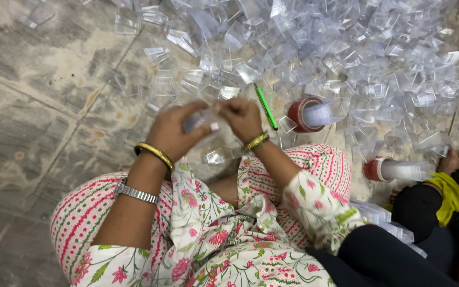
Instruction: The person sits on the floor among large piles of small transparent plastic cups and repeatedly picks up loose cups, aligns and nests them into stacks, and sets finished stacks aside. A green marker and a roll of tape lie nearby, and another person works with cups at the edge of the frame.
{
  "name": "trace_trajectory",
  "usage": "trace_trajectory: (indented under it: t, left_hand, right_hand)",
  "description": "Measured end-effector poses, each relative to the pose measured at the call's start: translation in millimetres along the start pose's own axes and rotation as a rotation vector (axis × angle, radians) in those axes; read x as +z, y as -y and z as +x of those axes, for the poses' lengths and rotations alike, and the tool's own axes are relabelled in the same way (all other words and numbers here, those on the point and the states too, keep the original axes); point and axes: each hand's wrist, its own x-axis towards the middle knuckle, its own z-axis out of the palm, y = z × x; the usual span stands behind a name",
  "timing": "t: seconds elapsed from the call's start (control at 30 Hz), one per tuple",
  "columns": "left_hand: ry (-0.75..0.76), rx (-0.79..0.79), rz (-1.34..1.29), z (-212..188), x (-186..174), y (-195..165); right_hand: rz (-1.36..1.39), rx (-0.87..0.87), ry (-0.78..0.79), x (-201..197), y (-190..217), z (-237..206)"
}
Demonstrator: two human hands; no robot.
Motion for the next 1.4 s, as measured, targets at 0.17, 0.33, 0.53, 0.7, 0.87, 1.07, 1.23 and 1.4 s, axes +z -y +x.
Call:
trace_trajectory:
  t: [0.17,0.33,0.53,0.7,0.87,1.07,1.23,1.4]
  left_hand:
    - [-0.379,-0.160,-0.064,3,-4,14]
    - [-0.515,-0.334,-0.283,10,1,16]
    - [-0.600,-0.377,-0.417,11,-4,8]
    - [-0.642,-0.281,-0.397,9,-6,6]
    - [-0.598,-0.272,-0.370,9,-3,9]
    - [-0.610,-0.312,-0.384,10,-4,9]
    - [-0.605,-0.338,-0.390,11,-5,11]
    - [-0.613,-0.333,-0.359,10,-4,12]
  right_hand:
    - [-0.579,-0.583,-0.092,-6,-14,40]
    - [-0.621,-0.186,0.067,-1,-12,26]
    - [-0.474,-0.593,0.085,29,21,68]
    - [-0.624,-0.474,0.255,34,11,68]
    - [-0.219,-0.396,0.159,-22,-32,41]
    - [-0.069,-0.044,-0.183,-42,-49,40]
    - [-0.312,-0.108,-0.144,-20,-38,48]
    - [-0.165,-0.291,-0.330,-29,-45,44]
